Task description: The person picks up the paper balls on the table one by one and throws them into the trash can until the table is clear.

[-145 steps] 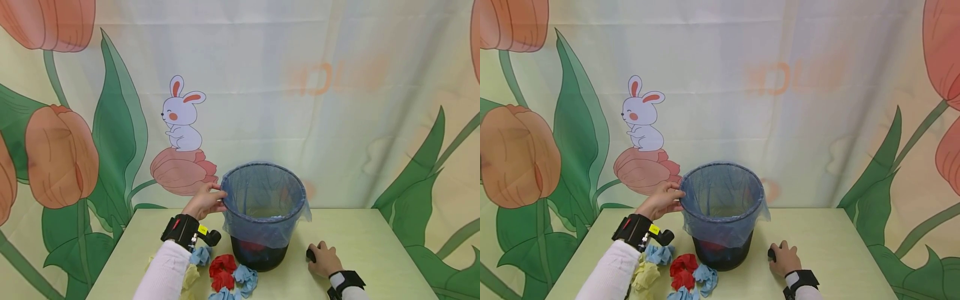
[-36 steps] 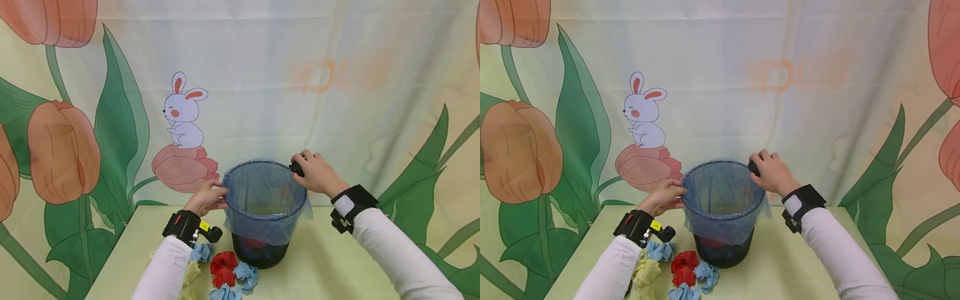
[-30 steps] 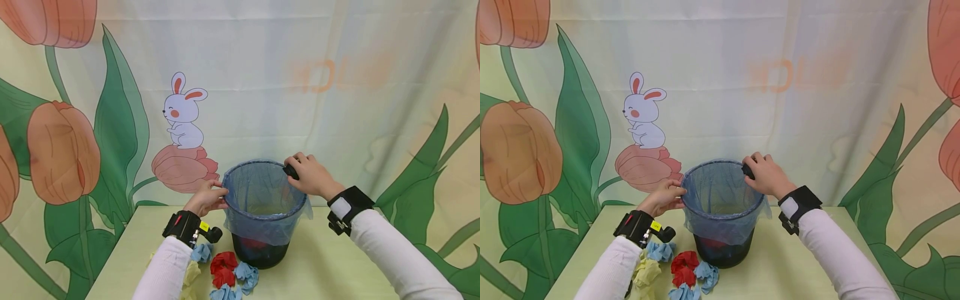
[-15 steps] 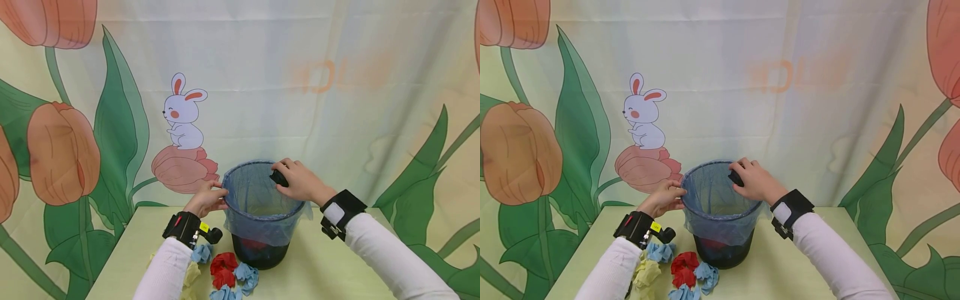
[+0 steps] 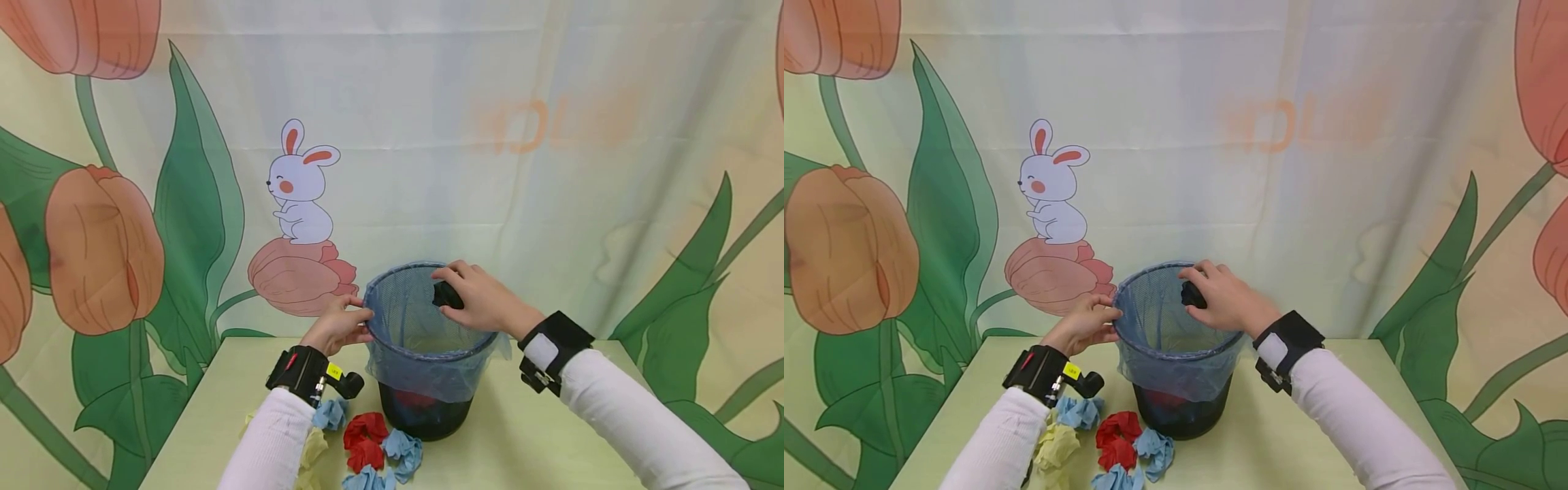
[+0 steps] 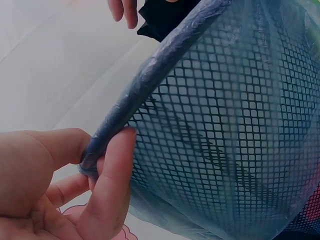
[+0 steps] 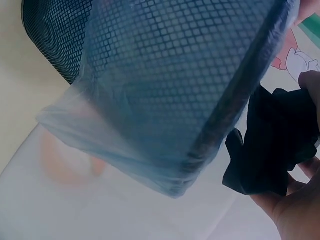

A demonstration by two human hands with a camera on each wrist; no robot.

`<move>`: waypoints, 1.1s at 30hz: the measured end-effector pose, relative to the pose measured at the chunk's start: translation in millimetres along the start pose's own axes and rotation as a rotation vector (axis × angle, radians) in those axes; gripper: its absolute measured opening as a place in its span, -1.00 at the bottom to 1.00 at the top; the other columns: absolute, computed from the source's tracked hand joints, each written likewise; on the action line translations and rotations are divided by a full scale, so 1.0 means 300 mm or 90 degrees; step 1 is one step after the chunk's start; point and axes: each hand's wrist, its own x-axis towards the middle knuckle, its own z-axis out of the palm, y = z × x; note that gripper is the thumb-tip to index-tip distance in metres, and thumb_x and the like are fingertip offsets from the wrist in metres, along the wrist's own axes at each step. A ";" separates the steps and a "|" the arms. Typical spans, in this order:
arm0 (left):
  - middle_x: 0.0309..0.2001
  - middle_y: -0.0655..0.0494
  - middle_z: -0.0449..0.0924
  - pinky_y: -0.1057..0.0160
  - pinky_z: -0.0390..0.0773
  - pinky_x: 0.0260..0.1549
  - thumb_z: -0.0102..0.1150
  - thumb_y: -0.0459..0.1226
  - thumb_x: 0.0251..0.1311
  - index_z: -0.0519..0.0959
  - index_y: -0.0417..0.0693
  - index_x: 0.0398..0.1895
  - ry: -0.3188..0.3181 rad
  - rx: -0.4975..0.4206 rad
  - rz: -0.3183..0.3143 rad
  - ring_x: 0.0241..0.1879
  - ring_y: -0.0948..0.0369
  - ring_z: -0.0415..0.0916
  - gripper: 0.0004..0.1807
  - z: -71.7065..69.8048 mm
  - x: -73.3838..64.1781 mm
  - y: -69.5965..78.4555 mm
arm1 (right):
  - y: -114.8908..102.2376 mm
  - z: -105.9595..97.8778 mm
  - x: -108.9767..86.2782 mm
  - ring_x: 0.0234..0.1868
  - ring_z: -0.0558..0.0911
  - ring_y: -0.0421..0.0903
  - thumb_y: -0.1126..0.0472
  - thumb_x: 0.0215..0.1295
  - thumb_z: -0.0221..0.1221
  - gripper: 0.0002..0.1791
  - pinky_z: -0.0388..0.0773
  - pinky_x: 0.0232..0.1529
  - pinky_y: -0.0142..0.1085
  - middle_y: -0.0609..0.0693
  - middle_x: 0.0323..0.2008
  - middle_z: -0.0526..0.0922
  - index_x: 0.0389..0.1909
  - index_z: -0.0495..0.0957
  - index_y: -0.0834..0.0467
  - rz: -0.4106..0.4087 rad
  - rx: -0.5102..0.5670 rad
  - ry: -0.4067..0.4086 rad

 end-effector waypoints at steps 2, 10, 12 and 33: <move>-0.40 -0.02 0.30 0.31 0.61 -0.51 0.04 -0.34 0.24 0.23 -0.15 0.05 0.000 -0.001 0.000 -0.58 0.21 0.39 -0.65 0.000 -0.001 0.001 | -0.004 -0.001 0.001 -0.03 0.45 0.08 0.03 0.21 0.14 -0.45 0.44 -0.02 -0.10 0.10 0.05 0.39 0.21 0.30 0.08 0.000 0.003 -0.009; -0.38 -0.02 0.30 0.30 0.62 -0.48 0.04 -0.34 0.24 0.23 -0.15 0.06 -0.003 0.003 -0.003 -0.57 0.21 0.40 -0.64 0.001 -0.004 0.002 | -0.012 0.000 -0.006 0.08 0.41 0.12 -0.05 0.21 0.13 -0.47 0.47 -0.05 -0.07 0.09 0.13 0.35 0.18 0.35 0.03 0.015 -0.002 -0.028; -0.38 -0.03 0.30 0.30 0.62 -0.47 0.04 -0.34 0.24 0.23 -0.15 0.06 -0.003 0.005 -0.004 -0.57 0.21 0.40 -0.64 0.001 -0.003 0.003 | -0.010 0.001 -0.009 0.09 0.41 0.12 -0.05 0.22 0.13 -0.48 0.48 -0.08 -0.08 0.08 0.14 0.36 0.17 0.36 0.02 0.020 -0.013 -0.028; -0.35 -0.04 0.29 0.31 0.61 -0.49 0.03 -0.34 0.25 0.21 -0.16 0.09 -0.002 0.004 -0.007 -0.55 0.20 0.40 -0.62 0.002 0.002 0.004 | 0.015 0.012 -0.028 -0.21 0.50 0.03 0.09 0.22 0.16 -0.64 0.49 -0.28 -0.16 0.10 -0.14 0.49 0.01 0.52 0.11 0.062 -0.058 0.017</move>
